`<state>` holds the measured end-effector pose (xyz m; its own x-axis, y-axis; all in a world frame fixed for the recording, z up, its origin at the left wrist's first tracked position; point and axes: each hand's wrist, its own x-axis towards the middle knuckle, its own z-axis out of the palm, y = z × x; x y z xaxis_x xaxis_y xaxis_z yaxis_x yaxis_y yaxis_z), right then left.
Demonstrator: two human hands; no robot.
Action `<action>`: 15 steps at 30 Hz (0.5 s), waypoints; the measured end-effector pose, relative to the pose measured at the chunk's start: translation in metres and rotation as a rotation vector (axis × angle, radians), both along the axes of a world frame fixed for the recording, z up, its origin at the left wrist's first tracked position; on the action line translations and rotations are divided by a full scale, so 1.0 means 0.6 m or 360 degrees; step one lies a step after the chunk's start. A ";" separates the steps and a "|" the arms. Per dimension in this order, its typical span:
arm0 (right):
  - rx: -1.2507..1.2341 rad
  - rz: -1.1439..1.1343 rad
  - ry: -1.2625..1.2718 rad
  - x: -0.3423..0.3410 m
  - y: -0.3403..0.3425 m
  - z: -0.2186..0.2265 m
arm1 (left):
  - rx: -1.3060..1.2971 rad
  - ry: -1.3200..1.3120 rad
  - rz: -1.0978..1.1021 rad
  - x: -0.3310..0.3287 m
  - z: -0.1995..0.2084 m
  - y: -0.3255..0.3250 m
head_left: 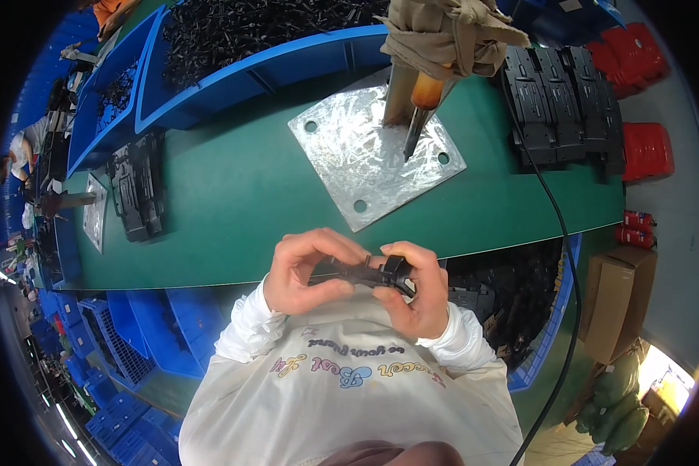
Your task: Assemble a toy truck chassis using a power screwdriver and plastic components on a factory line.
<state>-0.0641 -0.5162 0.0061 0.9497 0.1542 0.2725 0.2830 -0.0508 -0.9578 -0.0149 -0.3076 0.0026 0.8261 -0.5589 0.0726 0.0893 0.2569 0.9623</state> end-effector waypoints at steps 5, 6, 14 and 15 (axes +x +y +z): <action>0.0188 0.0054 0.0303 0.007 -0.011 -0.012 | 0.0241 -0.0140 0.0048 -0.002 0.011 -0.008; 0.0217 0.0026 0.0302 0.011 -0.009 -0.013 | 0.0252 -0.0103 0.0130 -0.007 0.009 -0.012; -0.0587 -0.0560 -0.0490 -0.013 0.013 -0.023 | 0.0345 0.0092 0.0429 -0.024 0.018 -0.039; -0.0753 -0.0519 -0.0580 -0.011 0.012 -0.017 | 0.0361 0.0111 0.0442 -0.023 0.024 -0.042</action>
<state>-0.0705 -0.5087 -0.0041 0.8281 0.0567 0.5578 0.4827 -0.5782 -0.6578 -0.0289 -0.3328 0.0168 0.9473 -0.3078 -0.0893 0.1135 0.0616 0.9916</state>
